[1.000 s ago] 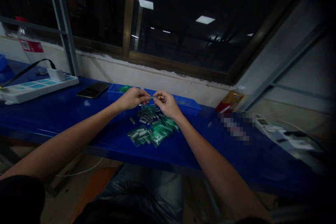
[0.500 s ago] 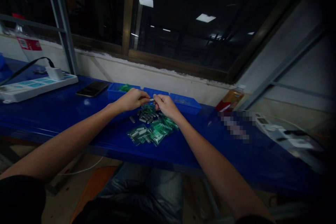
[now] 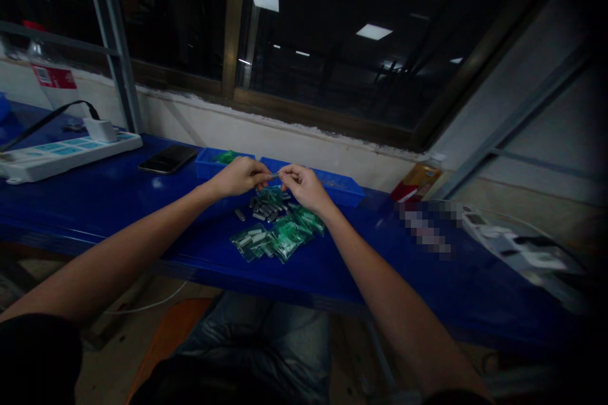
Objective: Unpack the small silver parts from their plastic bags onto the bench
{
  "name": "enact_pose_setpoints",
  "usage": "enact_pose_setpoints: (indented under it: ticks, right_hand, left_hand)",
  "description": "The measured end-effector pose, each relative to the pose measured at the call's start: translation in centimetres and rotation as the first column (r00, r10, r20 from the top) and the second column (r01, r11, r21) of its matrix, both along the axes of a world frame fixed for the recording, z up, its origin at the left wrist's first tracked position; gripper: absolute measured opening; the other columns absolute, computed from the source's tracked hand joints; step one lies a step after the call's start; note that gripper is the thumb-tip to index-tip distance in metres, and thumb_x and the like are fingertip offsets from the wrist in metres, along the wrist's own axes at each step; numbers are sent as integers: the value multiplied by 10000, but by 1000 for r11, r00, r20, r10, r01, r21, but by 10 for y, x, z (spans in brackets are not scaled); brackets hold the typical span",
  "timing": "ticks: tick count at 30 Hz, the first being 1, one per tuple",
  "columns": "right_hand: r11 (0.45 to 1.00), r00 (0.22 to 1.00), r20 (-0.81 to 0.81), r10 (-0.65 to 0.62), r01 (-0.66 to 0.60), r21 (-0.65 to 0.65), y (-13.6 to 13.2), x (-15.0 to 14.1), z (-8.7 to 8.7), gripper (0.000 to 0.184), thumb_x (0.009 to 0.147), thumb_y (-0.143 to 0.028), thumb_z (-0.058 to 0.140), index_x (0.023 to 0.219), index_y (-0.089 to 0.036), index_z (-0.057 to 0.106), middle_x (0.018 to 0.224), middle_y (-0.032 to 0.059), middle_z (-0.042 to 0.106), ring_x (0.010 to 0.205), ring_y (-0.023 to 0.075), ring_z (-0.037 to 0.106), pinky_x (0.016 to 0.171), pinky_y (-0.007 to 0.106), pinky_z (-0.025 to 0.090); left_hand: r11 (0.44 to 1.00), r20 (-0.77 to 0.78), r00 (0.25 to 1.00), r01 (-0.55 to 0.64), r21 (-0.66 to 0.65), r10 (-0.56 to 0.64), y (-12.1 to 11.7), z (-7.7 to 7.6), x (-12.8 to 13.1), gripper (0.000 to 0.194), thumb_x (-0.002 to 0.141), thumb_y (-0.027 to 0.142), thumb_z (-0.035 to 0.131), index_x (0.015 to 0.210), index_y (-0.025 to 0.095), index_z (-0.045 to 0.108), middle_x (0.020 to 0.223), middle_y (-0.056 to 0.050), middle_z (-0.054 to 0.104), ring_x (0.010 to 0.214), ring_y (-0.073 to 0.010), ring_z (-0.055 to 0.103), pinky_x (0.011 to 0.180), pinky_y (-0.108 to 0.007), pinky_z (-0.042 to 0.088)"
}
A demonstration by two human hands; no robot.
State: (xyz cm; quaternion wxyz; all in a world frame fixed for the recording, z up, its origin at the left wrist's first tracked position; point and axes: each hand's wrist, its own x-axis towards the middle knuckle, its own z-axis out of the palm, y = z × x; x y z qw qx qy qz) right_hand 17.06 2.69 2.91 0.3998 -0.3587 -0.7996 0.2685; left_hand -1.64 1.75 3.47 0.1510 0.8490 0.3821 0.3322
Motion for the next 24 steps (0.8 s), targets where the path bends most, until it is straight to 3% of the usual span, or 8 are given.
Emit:
enact_pose_setpoints:
  ticks: [4,8,11,15,21,24]
  right_hand:
    - [997,993,99,-69,68,20,0,-1,-3,381,841,-460,403,631,-166,524,492,-22,502,465,87,436,499,222,331]
    - [991,986,99,-134,136,-6,1,-2,-5,455,841,-525,359,622,-164,529,464,-20,489,438,91,438,471,224,320]
    - [993,992,49,-120,120,13,-1,-4,-4,382,832,-491,397,681,-167,533,496,-25,494,467,95,459,481,223,335]
    - [1000,998,-60,11,-11,-4,-4,-4,-1,218,755,-359,544,882,-185,513,622,-30,543,605,111,550,588,232,415]
    - [999,999,-46,16,-19,-49,-4,-4,0,197,768,-338,523,865,-167,525,591,-21,555,563,107,540,567,231,408]
    - [999,998,40,-39,40,-16,-5,-5,1,275,811,-415,465,732,-163,539,519,-22,532,470,89,467,491,218,347]
  left_hand:
    - [997,-102,994,-25,77,33,-4,1,1,251,830,260,460,832,120,668,654,-50,668,598,-116,593,575,-215,406]
    - [986,-122,991,-40,163,61,-5,0,3,259,815,227,468,957,125,658,727,-66,678,644,-128,594,607,-229,401]
    - [984,-108,991,-60,168,79,-4,1,2,261,818,222,461,962,125,655,718,-62,678,642,-130,603,602,-224,404]
    - [988,-65,995,-69,137,79,-6,4,1,253,826,239,461,942,120,652,695,-49,676,615,-127,612,593,-214,415]
    - [990,-87,993,-62,129,74,-7,5,1,249,834,239,465,942,117,654,713,-61,680,606,-120,607,589,-217,416]
    - [987,-113,991,-50,153,68,-6,3,1,261,837,237,455,935,110,660,702,-66,679,610,-124,610,588,-220,419]
